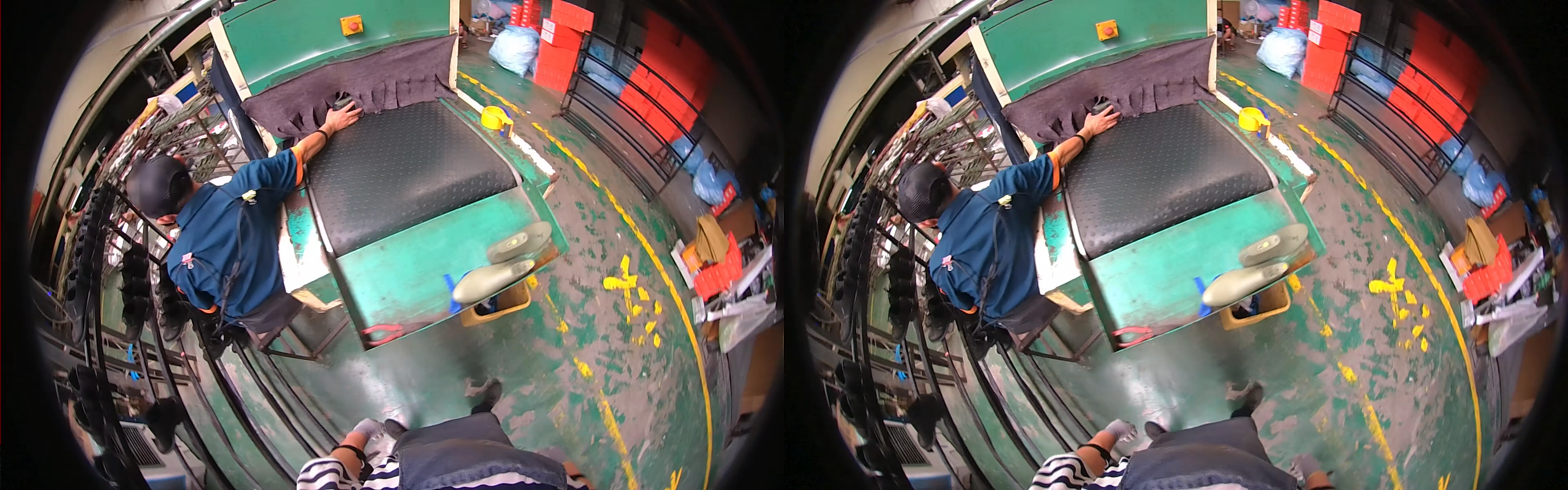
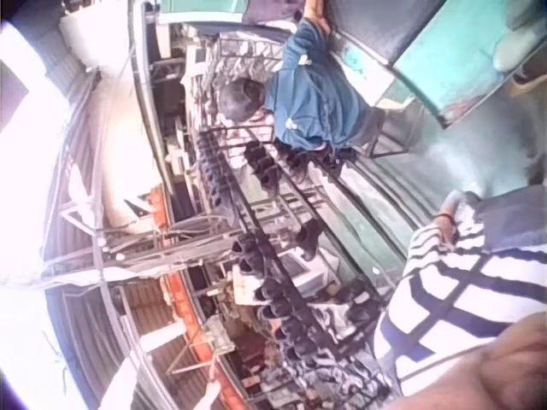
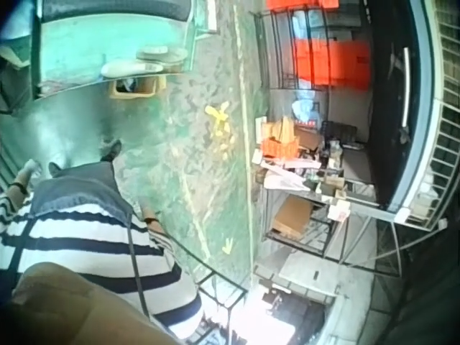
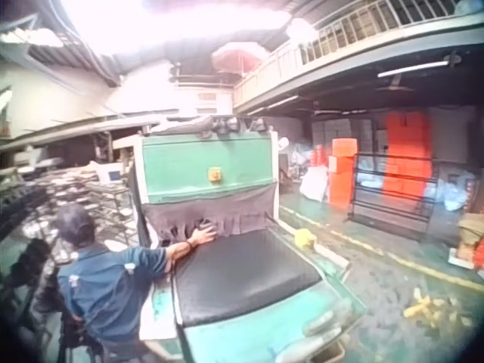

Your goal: Observe and assist with shoe production on an assembly line involving machinery and racks.

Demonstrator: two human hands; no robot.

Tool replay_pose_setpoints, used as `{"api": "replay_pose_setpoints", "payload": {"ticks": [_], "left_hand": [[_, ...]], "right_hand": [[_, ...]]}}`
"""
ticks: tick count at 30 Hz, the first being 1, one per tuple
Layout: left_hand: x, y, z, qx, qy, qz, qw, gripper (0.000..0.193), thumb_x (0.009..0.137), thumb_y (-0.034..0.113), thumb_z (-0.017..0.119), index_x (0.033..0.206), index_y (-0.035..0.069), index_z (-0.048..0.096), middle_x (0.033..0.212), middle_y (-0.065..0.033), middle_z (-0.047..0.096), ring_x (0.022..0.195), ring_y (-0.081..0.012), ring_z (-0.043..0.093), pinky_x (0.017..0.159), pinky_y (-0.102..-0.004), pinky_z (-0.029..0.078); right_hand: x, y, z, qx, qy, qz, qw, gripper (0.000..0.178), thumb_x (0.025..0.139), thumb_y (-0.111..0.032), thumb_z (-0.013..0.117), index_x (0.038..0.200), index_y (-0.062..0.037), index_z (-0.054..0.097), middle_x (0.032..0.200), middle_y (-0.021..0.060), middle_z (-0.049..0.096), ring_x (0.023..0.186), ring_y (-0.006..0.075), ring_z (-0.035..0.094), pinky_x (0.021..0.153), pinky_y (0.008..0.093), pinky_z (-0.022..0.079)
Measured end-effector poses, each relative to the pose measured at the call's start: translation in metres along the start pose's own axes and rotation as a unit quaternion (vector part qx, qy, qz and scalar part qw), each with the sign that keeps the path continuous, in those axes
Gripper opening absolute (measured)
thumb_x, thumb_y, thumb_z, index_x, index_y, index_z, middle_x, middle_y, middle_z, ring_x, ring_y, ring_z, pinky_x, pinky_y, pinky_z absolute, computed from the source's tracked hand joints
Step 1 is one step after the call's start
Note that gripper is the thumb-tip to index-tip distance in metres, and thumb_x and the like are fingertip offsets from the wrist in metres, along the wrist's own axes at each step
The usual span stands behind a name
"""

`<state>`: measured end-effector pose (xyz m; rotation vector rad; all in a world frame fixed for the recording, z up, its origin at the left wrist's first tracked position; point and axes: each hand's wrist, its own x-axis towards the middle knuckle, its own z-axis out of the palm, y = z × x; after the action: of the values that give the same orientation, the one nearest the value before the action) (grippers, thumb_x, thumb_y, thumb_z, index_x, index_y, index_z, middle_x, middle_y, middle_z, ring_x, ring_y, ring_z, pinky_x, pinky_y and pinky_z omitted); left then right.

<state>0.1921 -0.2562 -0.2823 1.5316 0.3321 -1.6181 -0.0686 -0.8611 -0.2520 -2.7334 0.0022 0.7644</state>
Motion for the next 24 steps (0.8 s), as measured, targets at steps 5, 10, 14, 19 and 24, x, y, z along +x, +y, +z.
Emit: {"api": "replay_pose_setpoints", "payload": {"ticks": [5,10,14,19,24], "left_hand": [[0.075,0.152,0.053,0.489,0.215,0.214,0.817,0.035,0.089,0.036,0.061,0.085,0.004,0.073,0.085,-0.0114,0.073,0.083,-0.0311,0.07,0.079,-0.0447,0.054],[0.118,0.312,0.141,0.045,0.135,0.234,0.962,0.03,0.093,0.035,0.055,0.098,0.01,0.072,0.094,-0.0158,0.072,0.09,-0.0349,0.069,0.08,-0.0419,0.054],[0.066,0.396,0.185,0.171,0.144,0.292,0.93,0.033,0.095,0.036,0.051,0.103,0.01,0.07,0.096,-0.0152,0.072,0.093,-0.0345,0.068,0.084,-0.0412,0.052],[0.063,0.32,0.143,0.174,0.197,0.297,0.918,0.03,0.091,0.035,0.057,0.103,0.01,0.07,0.101,-0.0178,0.07,0.097,-0.0384,0.066,0.085,-0.0446,0.053],[0.039,0.104,0.081,0.221,0.374,0.087,0.897,0.044,0.083,0.035,0.06,0.11,0.003,0.072,0.118,-0.022,0.069,0.106,-0.0415,0.066,0.092,-0.0465,0.053]], "right_hand": [[0.052,0.088,-0.036,0.071,0.089,0.037,0.993,0.029,0.095,-0.03,0.055,0.087,-0.0045,0.066,0.07,0.0153,0.065,0.053,0.0283,0.065,0.047,0.0426,0.052],[0.081,0.161,-0.12,0.255,0.013,0.234,0.938,0.027,0.094,-0.027,0.053,0.095,-0.0052,0.068,0.073,0.0151,0.066,0.057,0.0286,0.066,0.053,0.0413,0.054],[0.11,0.188,-0.192,0.389,-0.039,0.4,0.829,0.028,0.093,-0.026,0.052,0.101,-0.0058,0.07,0.075,0.0149,0.067,0.06,0.0289,0.067,0.057,0.0403,0.056],[0.179,0.174,-0.226,0.282,-0.07,0.21,0.933,0.027,0.093,-0.026,0.053,0.094,-0.0039,0.069,0.078,0.0156,0.067,0.065,0.0291,0.066,0.058,0.0393,0.054],[0.235,0.101,-0.23,0.147,-0.132,0.007,0.98,0.027,0.092,-0.028,0.053,0.094,-0.0069,0.069,0.093,0.0197,0.071,0.088,0.0373,0.068,0.07,0.0442,0.054]]}}
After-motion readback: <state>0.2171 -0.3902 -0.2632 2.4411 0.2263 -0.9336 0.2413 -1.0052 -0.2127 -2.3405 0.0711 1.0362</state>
